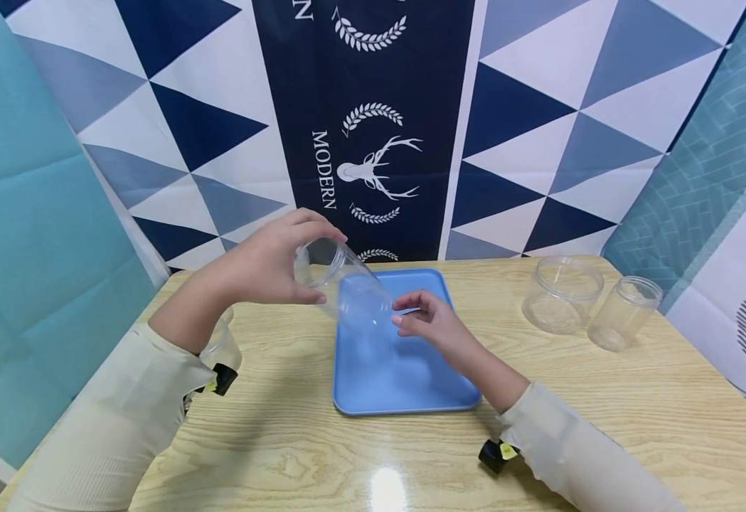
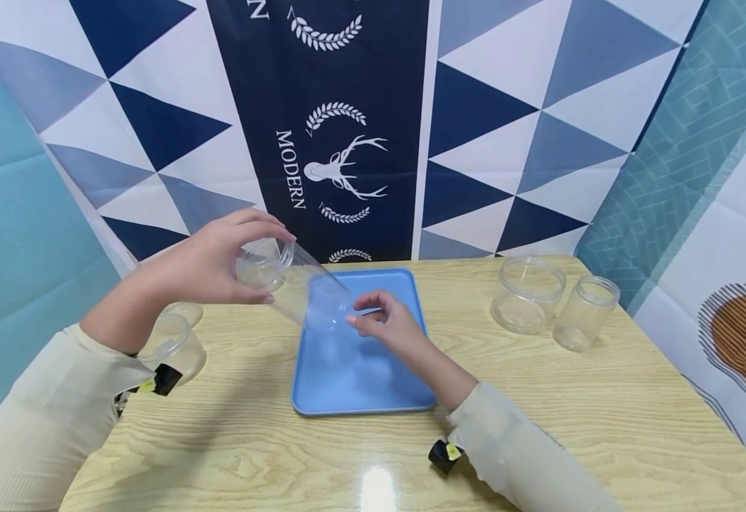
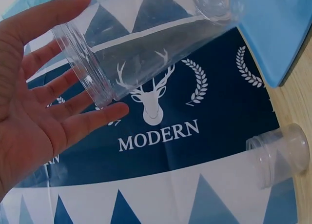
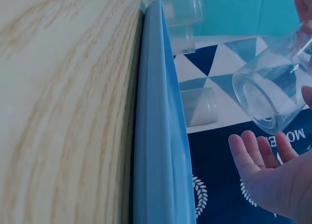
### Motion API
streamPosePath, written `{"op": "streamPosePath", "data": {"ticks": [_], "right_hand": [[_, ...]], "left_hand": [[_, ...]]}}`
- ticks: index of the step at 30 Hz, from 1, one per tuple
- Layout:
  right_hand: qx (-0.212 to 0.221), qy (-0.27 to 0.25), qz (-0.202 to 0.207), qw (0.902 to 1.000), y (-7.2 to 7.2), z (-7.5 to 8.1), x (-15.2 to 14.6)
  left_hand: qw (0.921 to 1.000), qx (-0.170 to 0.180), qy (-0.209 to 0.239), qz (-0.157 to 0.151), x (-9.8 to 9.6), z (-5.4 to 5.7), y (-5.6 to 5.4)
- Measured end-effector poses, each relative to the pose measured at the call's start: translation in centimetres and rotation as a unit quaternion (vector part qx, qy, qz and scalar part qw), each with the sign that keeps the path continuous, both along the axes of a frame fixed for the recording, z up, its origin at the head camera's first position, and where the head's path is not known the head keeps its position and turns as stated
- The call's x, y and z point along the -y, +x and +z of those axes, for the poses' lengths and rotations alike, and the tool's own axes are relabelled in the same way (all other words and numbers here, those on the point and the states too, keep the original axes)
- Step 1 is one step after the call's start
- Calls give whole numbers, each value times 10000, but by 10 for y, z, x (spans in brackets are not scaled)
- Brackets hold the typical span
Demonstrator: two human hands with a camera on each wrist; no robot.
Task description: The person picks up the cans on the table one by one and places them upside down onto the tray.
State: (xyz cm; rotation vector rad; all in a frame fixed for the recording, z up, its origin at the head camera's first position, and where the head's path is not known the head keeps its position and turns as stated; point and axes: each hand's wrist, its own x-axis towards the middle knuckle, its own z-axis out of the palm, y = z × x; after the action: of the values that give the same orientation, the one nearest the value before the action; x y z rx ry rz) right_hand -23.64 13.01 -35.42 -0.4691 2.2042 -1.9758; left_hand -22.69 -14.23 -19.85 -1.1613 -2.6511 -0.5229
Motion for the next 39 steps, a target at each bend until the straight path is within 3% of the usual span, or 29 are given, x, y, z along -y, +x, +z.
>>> {"op": "streamPosePath", "data": {"ticks": [6,11,15,22,31,39], "right_hand": [[628,-951,-123,9934,0,2,-3],[1096,-1842,-28,9768,1,3,-6],[1265,-2225,84,9667,2,0,-9],[1233,-2917,311,9480,7,-5,-11],[1036,-3791,1077,9132,11,-3,-9],[757,-4133,1407,8964,14,-3,-8]], "left_hand": [[9998,-105,140,-112,-2,-4,2],[9984,-182,292,-439,-4,-7,5],[9960,-343,392,-725,-8,-9,8],[9926,-512,545,-959,-15,-11,12],[9893,-603,772,-1084,-19,-13,14],[9849,-854,904,-1201,-25,-15,13]]}}
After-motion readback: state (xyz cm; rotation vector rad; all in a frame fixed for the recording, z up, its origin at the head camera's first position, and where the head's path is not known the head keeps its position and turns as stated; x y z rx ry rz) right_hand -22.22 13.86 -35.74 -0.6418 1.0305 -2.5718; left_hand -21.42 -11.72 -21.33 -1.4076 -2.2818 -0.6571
